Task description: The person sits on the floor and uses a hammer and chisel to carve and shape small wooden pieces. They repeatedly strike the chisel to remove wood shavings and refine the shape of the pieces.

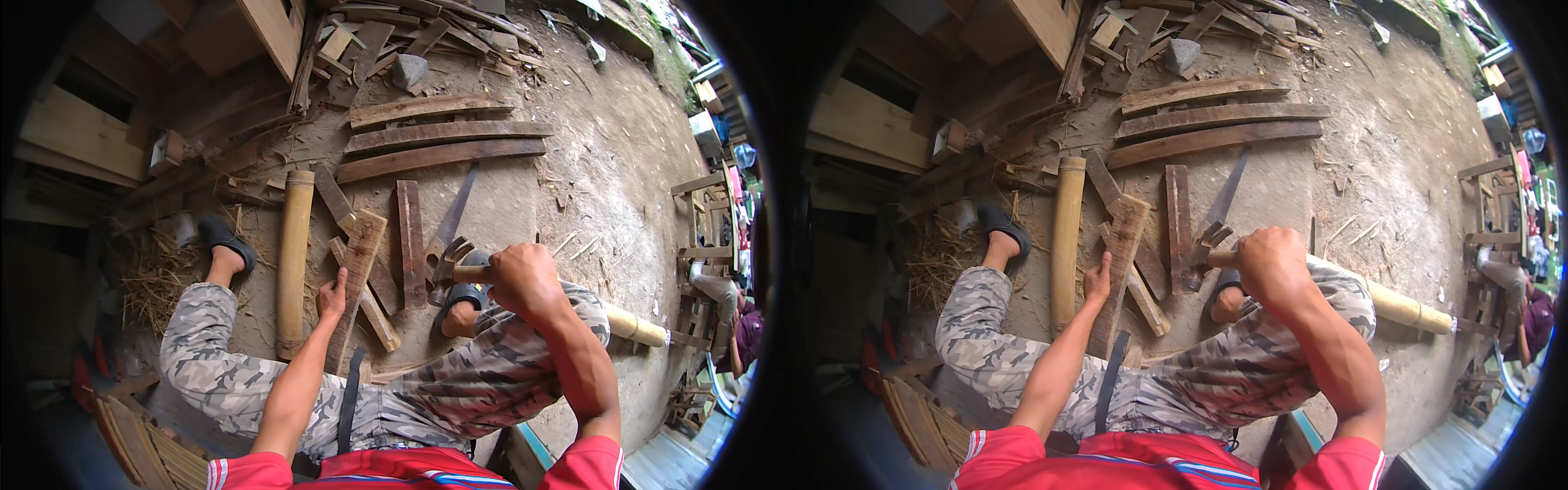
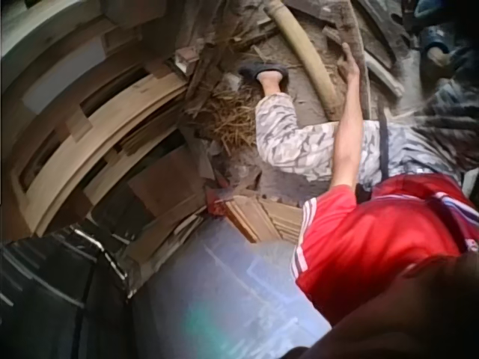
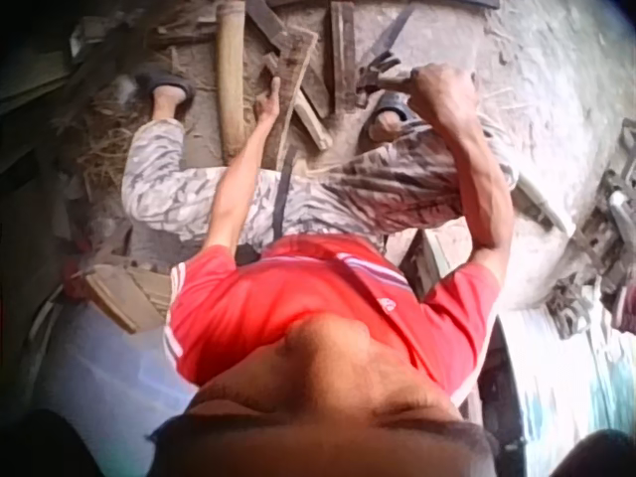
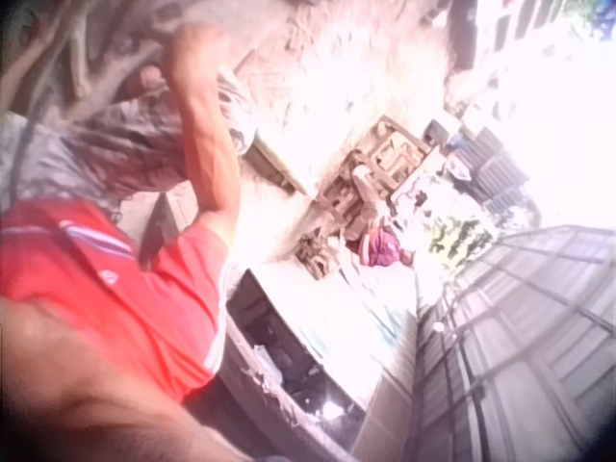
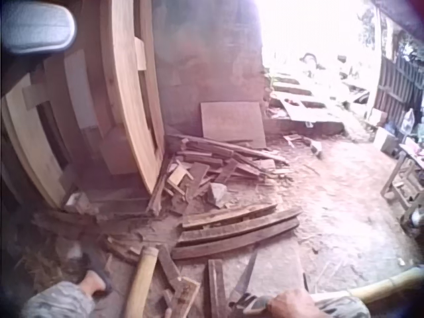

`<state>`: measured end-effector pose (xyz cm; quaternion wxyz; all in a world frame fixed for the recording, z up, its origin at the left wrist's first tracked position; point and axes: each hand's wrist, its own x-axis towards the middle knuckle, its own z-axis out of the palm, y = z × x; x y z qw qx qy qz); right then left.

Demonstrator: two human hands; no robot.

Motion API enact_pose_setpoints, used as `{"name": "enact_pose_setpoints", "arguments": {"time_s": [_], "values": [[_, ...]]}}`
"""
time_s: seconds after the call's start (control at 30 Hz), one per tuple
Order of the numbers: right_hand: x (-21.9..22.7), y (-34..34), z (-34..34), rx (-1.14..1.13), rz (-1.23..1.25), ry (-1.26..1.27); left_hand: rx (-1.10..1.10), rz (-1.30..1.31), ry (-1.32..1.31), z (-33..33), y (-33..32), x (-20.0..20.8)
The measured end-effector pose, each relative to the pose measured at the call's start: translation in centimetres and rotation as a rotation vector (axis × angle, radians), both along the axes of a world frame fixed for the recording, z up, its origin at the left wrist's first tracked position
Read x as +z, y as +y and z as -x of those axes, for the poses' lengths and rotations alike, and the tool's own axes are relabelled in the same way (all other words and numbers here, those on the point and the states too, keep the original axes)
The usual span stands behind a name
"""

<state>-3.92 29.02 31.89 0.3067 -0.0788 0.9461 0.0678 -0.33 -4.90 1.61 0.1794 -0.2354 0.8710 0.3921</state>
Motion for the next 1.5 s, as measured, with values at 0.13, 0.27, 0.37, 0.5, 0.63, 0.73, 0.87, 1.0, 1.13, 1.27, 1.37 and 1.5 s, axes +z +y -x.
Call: {"name": "enact_pose_setpoints", "arguments": {"time_s": [0.13, 0.27, 0.37, 0.5, 0.63, 0.73, 0.87, 1.0, 1.13, 1.27, 1.37, 1.5], "values": [[-1.0, 0.5, -0.5, -0.008, -0.006, 0.031, -0.054, -0.030, -0.098, -2.8, 1.3, -1.2], [-1.7, 1.1, -1.1, -0.004, -0.030, 0.029, -0.122, 0.106, -0.173, -4.5, 2.1, -1.0], [-2.0, 1.1, -1.4, 0.011, 0.001, 0.029, -0.016, 0.132, -0.388, -4.8, 0.1, -3.9], [-2.6, 1.3, -2.5, 0.053, 0.038, 0.051, -0.054, 0.109, -0.398, -4.6, -0.8, -4.9], [-3.3, 1.5, -3.2, 0.008, 0.049, 0.014, -0.047, 0.070, -0.378, -3.7, -0.1, -4.5], [-3.0, 1.2, -3.8, 0.060, 0.057, 0.032, 0.047, -0.106, -0.366, -3.0, -0.2, -4.9], [-3.6, 0.7, -4.1, 0.065, 0.036, 0.013, 0.128, -0.212, -0.380, -1.2, -0.1, -6.3], [-4.1, 0.3, -4.1, 0.069, 0.002, -0.027, 0.142, -0.123, -0.411, 0.7, 1.9, -6.6], [-4.5, 0.3, -4.2, 0.150, -0.026, -0.028, 0.139, -0.103, -0.426, 2.0, 2.3, -6.1], [-5.4, 0.7, -4.4, 0.088, -0.033, -0.047, 0.033, -0.100, -0.440, 3.0, 2.1, -5.6], [-5.4, 0.3, -4.1, 0.092, -0.033, -0.039, -0.018, -0.077, -0.347, 3.0, 1.2, -7.2], [-4.7, 0.2, -4.2, 0.102, -0.047, -0.042, 0.072, 0.017, -0.176, 1.6, 2.8, -6.2]]}}
